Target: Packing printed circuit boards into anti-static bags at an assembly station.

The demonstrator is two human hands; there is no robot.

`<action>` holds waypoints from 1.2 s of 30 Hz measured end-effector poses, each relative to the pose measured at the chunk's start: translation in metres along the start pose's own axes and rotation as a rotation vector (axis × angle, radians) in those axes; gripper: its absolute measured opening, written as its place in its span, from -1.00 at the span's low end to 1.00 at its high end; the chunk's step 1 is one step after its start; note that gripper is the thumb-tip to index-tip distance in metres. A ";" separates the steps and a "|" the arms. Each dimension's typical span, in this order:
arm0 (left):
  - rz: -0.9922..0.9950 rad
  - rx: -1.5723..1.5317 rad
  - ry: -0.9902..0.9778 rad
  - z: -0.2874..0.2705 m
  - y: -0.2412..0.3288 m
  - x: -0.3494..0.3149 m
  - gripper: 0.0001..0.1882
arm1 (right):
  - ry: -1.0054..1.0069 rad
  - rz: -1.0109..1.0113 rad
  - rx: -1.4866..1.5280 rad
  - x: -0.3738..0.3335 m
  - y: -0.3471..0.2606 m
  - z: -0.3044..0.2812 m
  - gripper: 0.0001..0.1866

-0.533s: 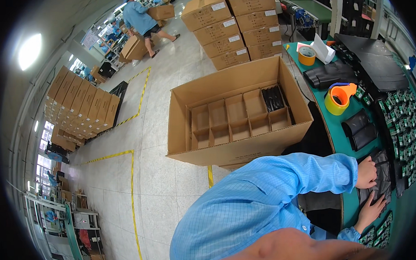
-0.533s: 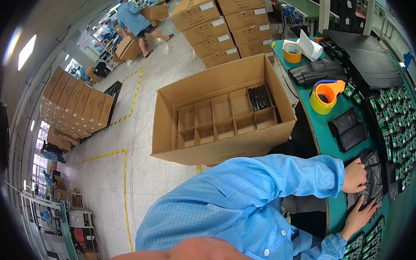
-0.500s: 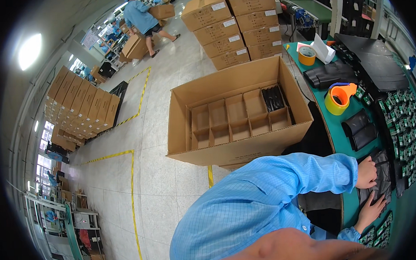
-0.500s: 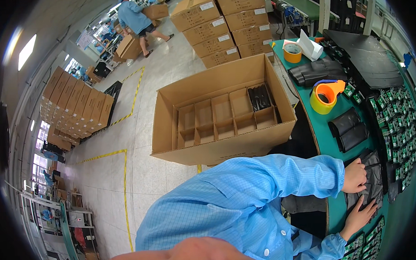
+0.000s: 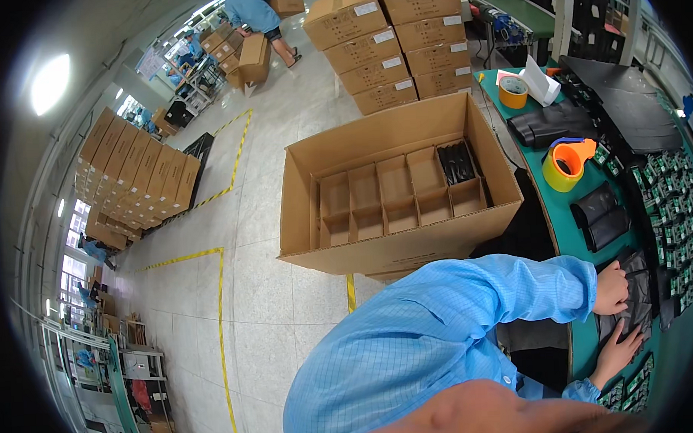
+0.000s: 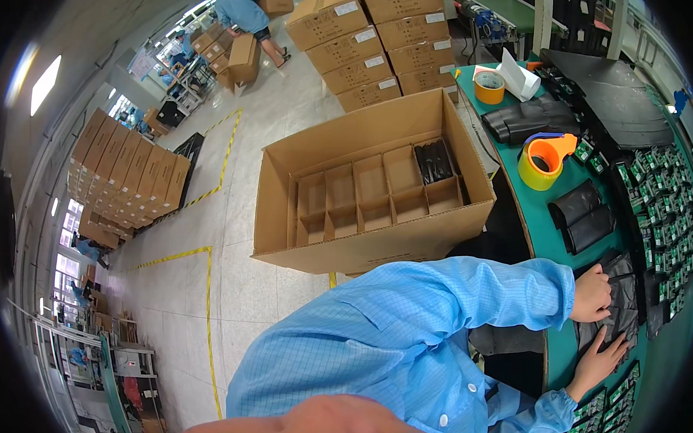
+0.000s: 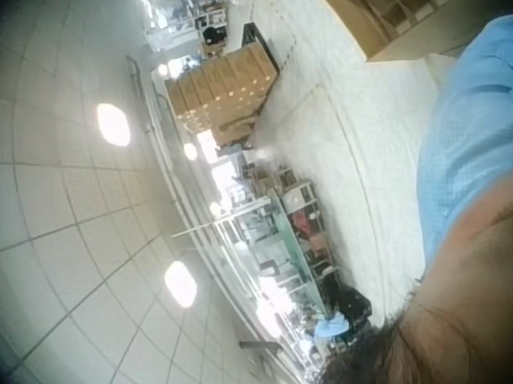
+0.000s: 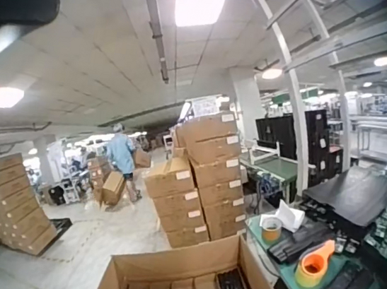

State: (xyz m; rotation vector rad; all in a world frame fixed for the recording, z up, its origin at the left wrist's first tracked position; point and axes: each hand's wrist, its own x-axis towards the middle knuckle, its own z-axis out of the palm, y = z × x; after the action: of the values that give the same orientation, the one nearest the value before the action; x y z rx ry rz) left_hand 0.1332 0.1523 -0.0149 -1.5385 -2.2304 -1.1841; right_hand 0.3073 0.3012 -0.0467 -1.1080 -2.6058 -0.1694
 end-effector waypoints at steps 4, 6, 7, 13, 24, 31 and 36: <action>-0.005 0.006 0.014 0.001 -0.003 -0.001 -0.67 | -0.034 0.011 0.005 -0.001 -0.014 -0.015 -0.17; -0.002 -0.001 0.014 0.001 -0.001 0.000 -0.67 | -0.034 0.027 0.004 0.001 -0.005 -0.005 -0.14; -0.001 -0.004 0.014 0.001 0.000 0.000 -0.67 | -0.034 0.029 0.000 0.002 -0.001 -0.001 -0.14; 0.010 0.001 0.036 0.005 -0.001 0.000 -0.67 | -0.019 0.019 -0.016 0.002 0.004 0.004 -0.14; 0.015 0.019 0.034 0.007 -0.003 0.000 -0.69 | -0.028 0.032 -0.009 0.001 -0.003 -0.002 -0.13; 0.033 0.008 0.059 0.005 0.000 -0.001 -0.71 | 0.017 -0.035 0.012 -0.001 0.001 -0.004 -0.29; 0.040 0.008 0.073 0.006 -0.003 -0.001 -0.70 | 0.032 -0.029 0.010 -0.001 0.000 -0.003 -0.33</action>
State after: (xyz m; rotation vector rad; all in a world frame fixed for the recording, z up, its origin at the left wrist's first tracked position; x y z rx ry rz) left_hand 0.1329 0.1553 -0.0203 -1.5045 -2.1455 -1.1982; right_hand 0.3082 0.3002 -0.0443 -1.0561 -2.5927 -0.1785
